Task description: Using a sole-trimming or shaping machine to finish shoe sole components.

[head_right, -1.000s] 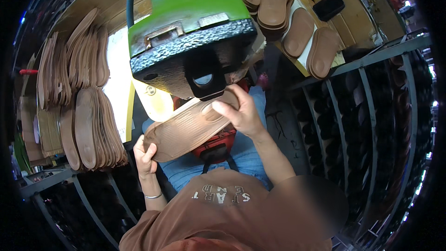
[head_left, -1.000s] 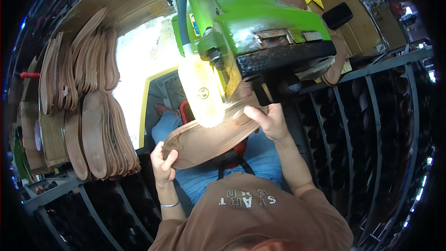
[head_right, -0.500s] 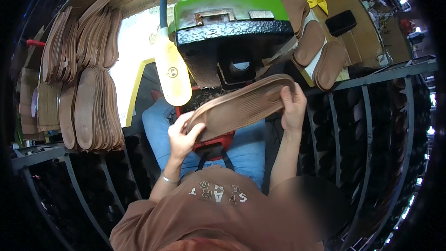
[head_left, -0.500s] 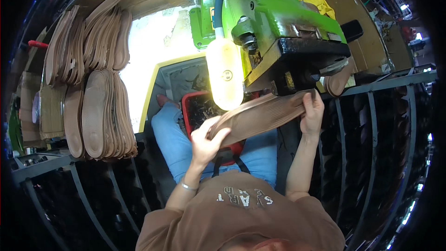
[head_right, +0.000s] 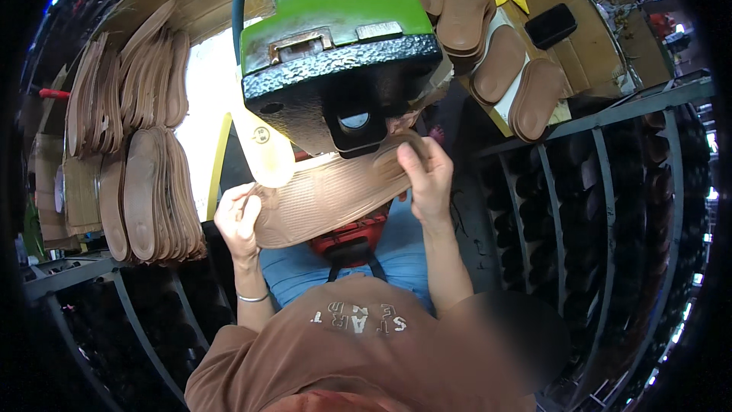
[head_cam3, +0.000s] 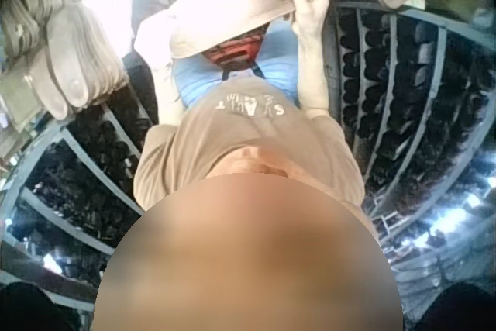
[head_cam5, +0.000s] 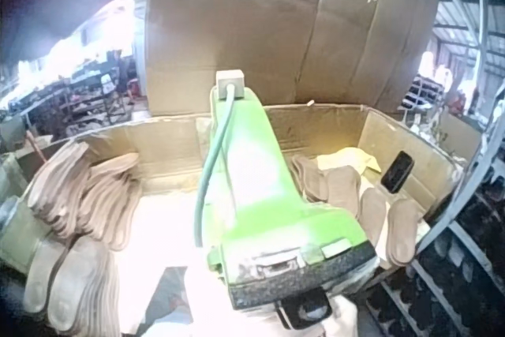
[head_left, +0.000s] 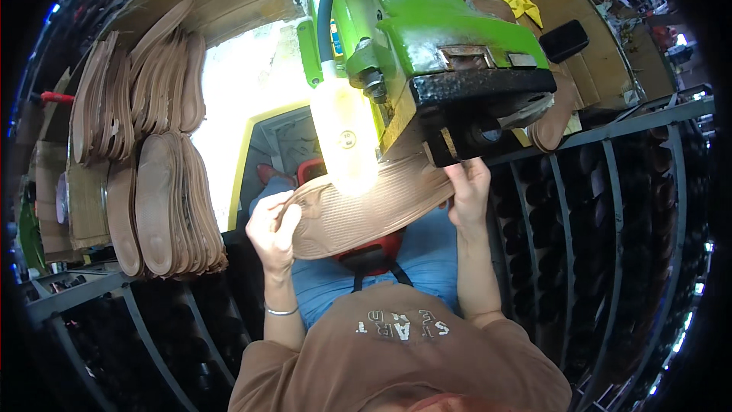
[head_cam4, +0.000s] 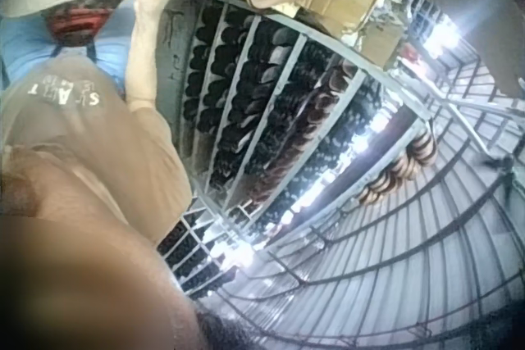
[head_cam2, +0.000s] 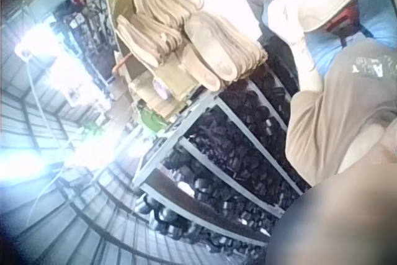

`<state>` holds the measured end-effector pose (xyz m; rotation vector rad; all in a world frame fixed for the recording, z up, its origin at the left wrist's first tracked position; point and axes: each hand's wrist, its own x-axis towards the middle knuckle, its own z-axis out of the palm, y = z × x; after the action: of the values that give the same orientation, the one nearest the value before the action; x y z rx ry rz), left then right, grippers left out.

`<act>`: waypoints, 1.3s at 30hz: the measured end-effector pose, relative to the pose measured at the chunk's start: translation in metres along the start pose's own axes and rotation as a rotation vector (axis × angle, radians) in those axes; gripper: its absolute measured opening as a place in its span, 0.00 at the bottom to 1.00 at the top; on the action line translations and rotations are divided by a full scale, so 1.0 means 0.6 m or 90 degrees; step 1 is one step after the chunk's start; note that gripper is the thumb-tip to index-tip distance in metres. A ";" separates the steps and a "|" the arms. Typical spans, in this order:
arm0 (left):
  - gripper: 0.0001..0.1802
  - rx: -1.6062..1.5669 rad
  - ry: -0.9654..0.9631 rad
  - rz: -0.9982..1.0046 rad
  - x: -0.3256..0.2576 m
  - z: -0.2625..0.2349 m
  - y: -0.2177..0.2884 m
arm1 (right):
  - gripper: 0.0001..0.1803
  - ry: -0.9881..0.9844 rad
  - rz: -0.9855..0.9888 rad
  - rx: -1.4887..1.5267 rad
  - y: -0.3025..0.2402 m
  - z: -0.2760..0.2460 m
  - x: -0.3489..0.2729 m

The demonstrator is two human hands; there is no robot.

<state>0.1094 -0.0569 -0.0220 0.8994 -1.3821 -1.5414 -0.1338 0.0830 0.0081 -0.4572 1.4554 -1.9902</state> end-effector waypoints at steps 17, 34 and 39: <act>0.18 -0.014 -0.324 -0.342 -0.201 0.078 -0.112 | 0.29 -0.180 -0.028 -0.168 0.017 0.044 0.020; 0.32 1.298 0.469 0.065 0.022 -0.310 0.041 | 0.37 0.375 -0.327 0.058 -0.084 -0.203 0.159; 0.36 1.137 0.511 -0.086 0.005 -0.288 0.093 | 0.45 0.348 -0.050 0.062 0.037 -0.208 0.232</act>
<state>0.2742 -0.1257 0.0114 2.2389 -1.7792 0.5074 -0.3067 0.0771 -0.0656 0.0888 1.6585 -2.3544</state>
